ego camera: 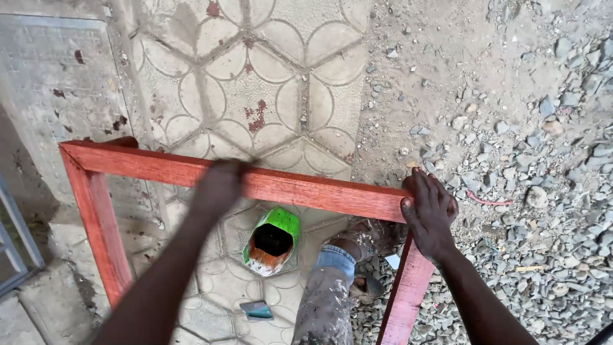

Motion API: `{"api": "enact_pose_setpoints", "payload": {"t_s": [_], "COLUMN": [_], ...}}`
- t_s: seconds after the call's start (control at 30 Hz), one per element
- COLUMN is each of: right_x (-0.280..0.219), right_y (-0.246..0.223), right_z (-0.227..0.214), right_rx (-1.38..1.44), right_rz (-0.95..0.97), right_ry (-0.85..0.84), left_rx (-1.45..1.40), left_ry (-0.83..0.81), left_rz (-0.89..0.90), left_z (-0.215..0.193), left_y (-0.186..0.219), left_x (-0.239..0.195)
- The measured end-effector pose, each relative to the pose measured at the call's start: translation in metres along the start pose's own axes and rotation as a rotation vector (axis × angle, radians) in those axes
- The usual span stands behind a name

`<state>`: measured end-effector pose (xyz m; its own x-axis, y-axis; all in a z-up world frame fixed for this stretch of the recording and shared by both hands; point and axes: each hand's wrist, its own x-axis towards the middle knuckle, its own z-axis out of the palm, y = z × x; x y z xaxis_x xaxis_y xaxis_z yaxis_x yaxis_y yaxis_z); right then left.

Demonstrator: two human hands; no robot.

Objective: The person assembles a red rectangular frame on a tiled floor, repeatedly lifting and repositioning it. They also pick up a green bag and a yellow tape measure from the ground during the process.

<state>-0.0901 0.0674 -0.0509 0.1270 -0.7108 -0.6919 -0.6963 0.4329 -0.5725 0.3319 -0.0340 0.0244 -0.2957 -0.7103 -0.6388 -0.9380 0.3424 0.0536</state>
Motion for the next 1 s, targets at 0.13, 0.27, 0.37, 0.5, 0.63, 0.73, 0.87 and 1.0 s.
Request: {"api": "enact_pose_setpoints", "payload": {"t_s": [0.13, 0.27, 0.37, 0.5, 0.63, 0.73, 0.87, 1.0], "right_x": [0.001, 0.0, 0.001, -0.001, 0.003, -0.002, 0.001, -0.02], "right_y": [0.0, -0.011, -0.012, -0.012, 0.0, 0.004, 0.003, -0.04], "right_z": [-0.001, -0.005, -0.008, -0.006, -0.003, -0.003, -0.004, -0.015], "right_rx": [-0.037, -0.014, -0.023, 0.023, 0.035, -0.002, 0.102, 0.753], "right_rz": [0.001, 0.019, -0.004, -0.001, -0.039, -0.12, -0.151, -0.075], "right_ry": [-0.016, 0.004, -0.008, -0.002, 0.004, 0.044, 0.062, 0.124], "left_rx": [-0.105, -0.052, -0.005, -0.22, -0.574, -0.512, -0.48, -0.386], "left_ry": [-0.178, 0.054, 0.229, 0.415, 0.337, 0.543, 0.601, 0.674], "left_rz": [-0.386, -0.347, -0.146, 0.142, 0.146, 0.301, 0.144, -0.055], "left_z": [0.089, 0.1, 0.099, 0.079, 0.031, 0.029, 0.077, 0.117], "left_y": [-0.116, -0.071, 0.029, 0.172, 0.242, 0.229, 0.157, 0.088], "left_x": [-0.011, -0.006, 0.016, 0.045, 0.028, -0.002, -0.012, -0.016]}}
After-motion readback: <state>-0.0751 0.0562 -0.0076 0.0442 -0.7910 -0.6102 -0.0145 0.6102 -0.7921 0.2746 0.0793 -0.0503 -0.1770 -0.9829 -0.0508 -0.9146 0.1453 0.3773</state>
